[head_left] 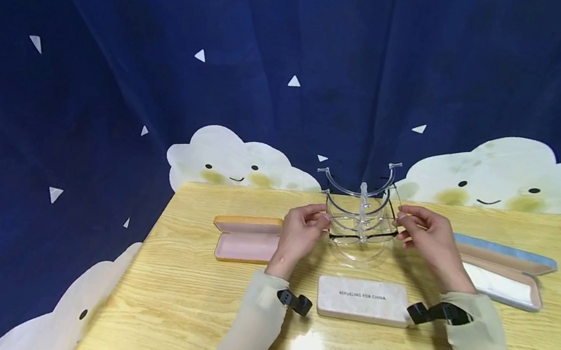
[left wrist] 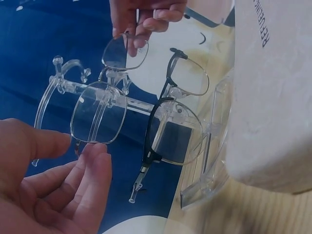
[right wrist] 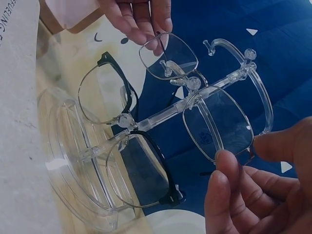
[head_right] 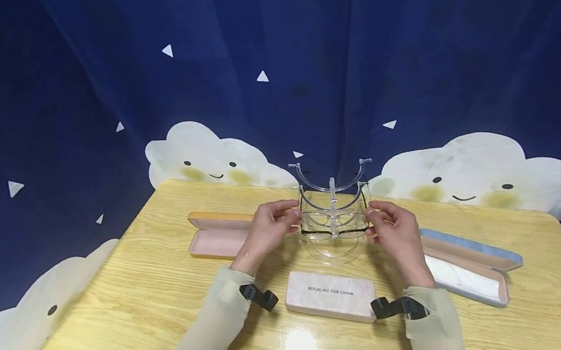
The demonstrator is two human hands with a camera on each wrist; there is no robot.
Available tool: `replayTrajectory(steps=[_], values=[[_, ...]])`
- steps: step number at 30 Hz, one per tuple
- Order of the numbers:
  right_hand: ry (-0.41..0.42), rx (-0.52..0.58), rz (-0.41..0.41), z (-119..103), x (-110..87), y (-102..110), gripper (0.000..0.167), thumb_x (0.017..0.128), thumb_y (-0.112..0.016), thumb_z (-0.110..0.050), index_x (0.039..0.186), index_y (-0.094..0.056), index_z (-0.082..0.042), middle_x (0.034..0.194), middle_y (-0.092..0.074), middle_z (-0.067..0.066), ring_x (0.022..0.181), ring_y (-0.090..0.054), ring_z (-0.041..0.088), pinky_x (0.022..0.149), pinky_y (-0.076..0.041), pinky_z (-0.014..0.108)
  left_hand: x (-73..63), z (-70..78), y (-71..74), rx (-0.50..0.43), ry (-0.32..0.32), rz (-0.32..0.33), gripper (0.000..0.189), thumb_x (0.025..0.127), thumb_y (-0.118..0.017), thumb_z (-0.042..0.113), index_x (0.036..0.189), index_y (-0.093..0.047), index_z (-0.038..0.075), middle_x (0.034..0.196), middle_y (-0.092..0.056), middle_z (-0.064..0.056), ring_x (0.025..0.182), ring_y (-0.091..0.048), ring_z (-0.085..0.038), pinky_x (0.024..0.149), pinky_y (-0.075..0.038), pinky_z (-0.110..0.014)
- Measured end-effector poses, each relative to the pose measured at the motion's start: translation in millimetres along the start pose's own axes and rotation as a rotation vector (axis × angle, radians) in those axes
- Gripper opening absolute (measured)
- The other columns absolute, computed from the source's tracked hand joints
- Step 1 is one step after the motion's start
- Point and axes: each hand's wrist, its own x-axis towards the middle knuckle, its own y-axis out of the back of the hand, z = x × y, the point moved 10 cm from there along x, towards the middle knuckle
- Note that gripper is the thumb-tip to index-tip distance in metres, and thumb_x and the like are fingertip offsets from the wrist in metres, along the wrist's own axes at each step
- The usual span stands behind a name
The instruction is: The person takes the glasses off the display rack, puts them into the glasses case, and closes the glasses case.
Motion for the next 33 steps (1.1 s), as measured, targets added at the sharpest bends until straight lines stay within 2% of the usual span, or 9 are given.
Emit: replayTrajectory(steps=[4,9,14,17,19,21,28,33], values=[[0.009,0.015,0.006,-3,-0.9,2,0.047,0.11,-0.052,-0.02,0.146,-0.049,0.009,0.086,-0.068,-0.027,0.07,-0.067,-0.001,0.063,-0.06,0.023,-1.2,2.5,-0.3,0.01,-0.002,-0.003,0.029,0.098,-0.066,0.003,0.126,-0.071,-0.005,0.101,-0.078,-0.024,0.087,-0.079,-0.023,0.075,-0.066,-0.028],[0.011,0.013,-0.008,-7,-2.9,0,0.048,0.11,-0.052,-0.022,0.147,-0.049,0.009,0.087,-0.069,-0.027,0.071,-0.067,0.0,0.063,-0.059,0.023,-1.5,6.0,1.8,-0.012,-0.013,-0.003,0.029,0.099,-0.066,0.003,0.126,-0.071,-0.005,0.101,-0.077,-0.024,0.08,-0.074,-0.01,0.075,-0.066,-0.029],[0.0,-0.001,-0.02,-10,-7.5,0,0.05,0.109,-0.053,-0.023,0.149,-0.049,0.008,0.089,-0.069,-0.028,0.074,-0.068,0.0,0.067,-0.061,0.024,-1.8,8.2,4.1,-0.03,-0.015,-0.005,0.03,0.097,-0.068,0.002,0.126,-0.071,-0.004,0.102,-0.077,-0.025,0.08,-0.074,-0.01,0.075,-0.065,-0.025],[0.003,-0.005,-0.017,-12,-10.9,2,0.051,0.109,-0.055,-0.024,0.149,-0.049,0.007,0.091,-0.068,-0.029,0.076,-0.068,0.0,0.068,-0.061,0.024,-3.2,10.7,4.2,-0.03,-0.015,-0.015,0.031,0.096,-0.069,0.002,0.127,-0.071,-0.004,0.103,-0.077,-0.024,0.083,-0.077,-0.016,0.075,-0.065,-0.025],[0.003,0.0,-0.013,-14,-13.0,4,0.052,0.108,-0.057,-0.025,0.148,-0.05,0.007,0.092,-0.069,-0.029,0.077,-0.069,0.0,0.068,-0.062,0.024,-4.5,12.8,3.5,-0.027,-0.015,-0.035,0.033,0.096,-0.07,0.004,0.128,-0.07,-0.004,0.103,-0.078,-0.023,0.087,-0.079,-0.022,0.077,-0.065,-0.026],[0.002,0.009,-0.015,-15,-15.1,5,0.053,0.107,-0.059,-0.026,0.148,-0.05,0.007,0.092,-0.07,-0.029,0.077,-0.069,0.0,0.068,-0.062,0.023,-6.4,15.2,2.8,-0.025,-0.006,-0.062,0.036,0.095,-0.071,0.005,0.131,-0.069,-0.003,0.104,-0.078,-0.023,0.087,-0.079,-0.022,0.078,-0.065,-0.026],[-0.015,0.006,-0.065,-18,-24.4,4,0.058,0.105,-0.065,-0.029,0.149,-0.048,0.006,0.093,-0.073,-0.025,0.081,-0.069,0.002,0.072,-0.062,0.025,-13.0,18.5,4.4,-0.029,0.038,-0.179,0.05,0.091,-0.076,0.002,0.139,-0.063,-0.002,0.099,-0.078,-0.025,0.074,-0.072,-0.005,0.074,-0.065,-0.026],[-0.036,-0.015,-0.084,-23,-31.1,3,0.062,0.104,-0.067,-0.034,0.151,-0.048,0.002,0.095,-0.074,-0.023,0.083,-0.069,0.002,0.074,-0.062,0.026,-18.9,20.5,7.6,-0.041,0.066,-0.23,0.056,0.091,-0.079,0.004,0.143,-0.059,-0.001,0.095,-0.079,-0.021,0.074,-0.075,-0.011,0.075,-0.066,-0.028]])
